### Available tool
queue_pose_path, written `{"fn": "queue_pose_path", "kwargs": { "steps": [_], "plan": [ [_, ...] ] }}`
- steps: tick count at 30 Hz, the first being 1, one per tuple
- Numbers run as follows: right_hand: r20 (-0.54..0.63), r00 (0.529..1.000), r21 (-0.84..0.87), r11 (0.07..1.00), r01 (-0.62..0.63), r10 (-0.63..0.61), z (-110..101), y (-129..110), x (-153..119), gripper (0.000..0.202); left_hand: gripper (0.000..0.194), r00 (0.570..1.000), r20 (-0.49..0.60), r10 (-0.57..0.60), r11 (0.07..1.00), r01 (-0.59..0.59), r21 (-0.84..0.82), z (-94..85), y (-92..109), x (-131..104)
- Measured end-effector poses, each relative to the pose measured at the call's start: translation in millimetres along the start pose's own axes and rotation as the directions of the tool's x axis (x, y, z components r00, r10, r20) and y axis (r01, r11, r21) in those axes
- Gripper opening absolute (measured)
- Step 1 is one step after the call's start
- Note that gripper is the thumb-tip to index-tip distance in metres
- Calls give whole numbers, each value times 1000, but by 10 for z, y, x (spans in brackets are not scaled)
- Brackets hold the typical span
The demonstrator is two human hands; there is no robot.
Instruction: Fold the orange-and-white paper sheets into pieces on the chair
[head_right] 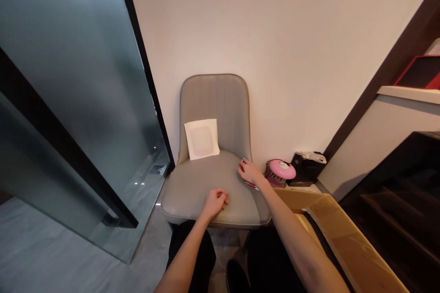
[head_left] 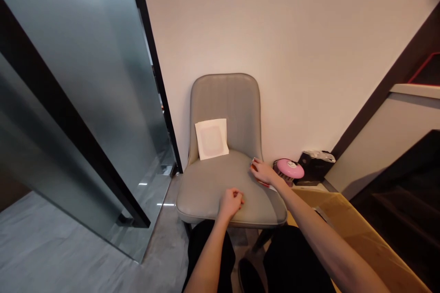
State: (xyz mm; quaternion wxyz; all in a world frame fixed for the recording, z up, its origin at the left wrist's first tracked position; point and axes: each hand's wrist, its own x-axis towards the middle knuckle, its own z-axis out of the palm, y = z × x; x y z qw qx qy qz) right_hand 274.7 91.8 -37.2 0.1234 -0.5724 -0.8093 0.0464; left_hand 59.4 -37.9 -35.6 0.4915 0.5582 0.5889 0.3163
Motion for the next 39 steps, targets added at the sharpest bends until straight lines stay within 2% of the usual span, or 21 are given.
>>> {"fn": "queue_pose_path", "kwargs": {
  "steps": [7, 14, 19, 31, 39],
  "plan": [
    [12, 999, -5, 999, 48, -48, -87, 74, -36, 43, 22, 1000, -1, -11, 1000, 11, -13, 4, 7, -11],
    [-64, 998, 58, 998, -1, 5, 58, 68, -77, 44, 21, 1000, -6, -13, 1000, 13, -6, -1, 17, -17],
    [-110, 993, 69, 997, 42, -34, 167, 86, -37, 55, 21, 1000, -7, -12, 1000, 12, -5, 6, 9, -13],
    [-49, 999, -1, 1000, -12, 12, 331, 133, -1, 65, 23, 1000, -4, -10, 1000, 10, 17, -12, 33, -31],
    [15, 998, -26, 997, -68, 68, 305, 34, -27, 80, 23, 1000, 21, -17, 1000, 17, 18, -36, 53, -61]
  ]
}}
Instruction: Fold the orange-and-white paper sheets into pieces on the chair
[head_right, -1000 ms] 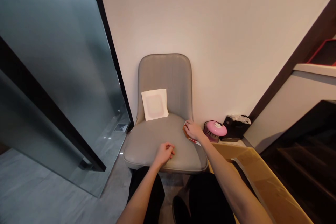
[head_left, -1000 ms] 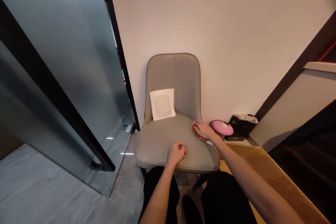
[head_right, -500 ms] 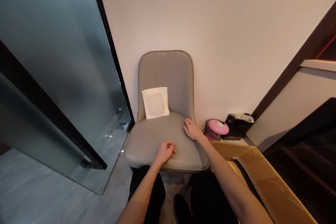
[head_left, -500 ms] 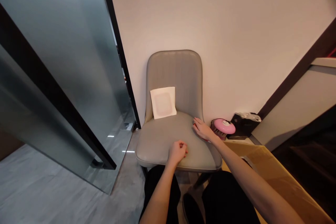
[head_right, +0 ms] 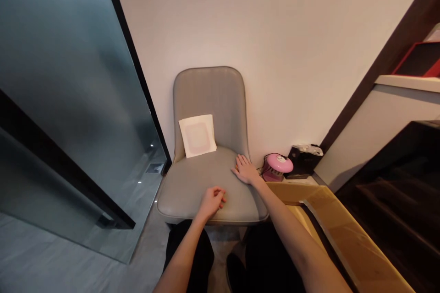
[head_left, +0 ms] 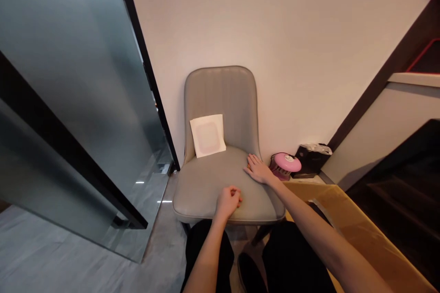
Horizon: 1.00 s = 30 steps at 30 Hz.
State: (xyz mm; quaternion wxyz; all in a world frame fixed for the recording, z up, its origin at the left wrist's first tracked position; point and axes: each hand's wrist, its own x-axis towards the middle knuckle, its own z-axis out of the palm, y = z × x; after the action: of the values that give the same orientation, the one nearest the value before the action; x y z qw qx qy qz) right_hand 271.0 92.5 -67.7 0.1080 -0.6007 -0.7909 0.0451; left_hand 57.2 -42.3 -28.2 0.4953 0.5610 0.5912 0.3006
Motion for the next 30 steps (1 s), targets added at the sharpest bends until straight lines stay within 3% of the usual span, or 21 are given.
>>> {"fn": "queue_pose_path", "kwargs": {
  "steps": [5, 10, 18, 25, 30],
  "plan": [
    [9, 1000, 15, 1000, -20, 20, -53, -36, -30, 81, 22, 996, 93, 10, 1000, -7, -23, -49, 33, -97],
    [9, 999, 28, 999, -34, 34, -63, -27, -37, 81, 21, 995, 101, 24, 999, -20, -46, -48, 73, -130],
    [-24, 1000, 16, 1000, -14, 15, 12, -20, -25, 79, 23, 985, 72, 154, 988, -154, -12, 253, 177, -136],
    [6, 1000, -11, 1000, -29, 29, -70, -96, -28, 76, 23, 950, 129, 283, 915, -308, 261, 456, 207, -219],
    [-18, 999, 32, 998, -49, 50, -165, -146, -48, 71, 24, 966, 72, 250, 914, -260, 312, 442, 194, -204]
  ]
}}
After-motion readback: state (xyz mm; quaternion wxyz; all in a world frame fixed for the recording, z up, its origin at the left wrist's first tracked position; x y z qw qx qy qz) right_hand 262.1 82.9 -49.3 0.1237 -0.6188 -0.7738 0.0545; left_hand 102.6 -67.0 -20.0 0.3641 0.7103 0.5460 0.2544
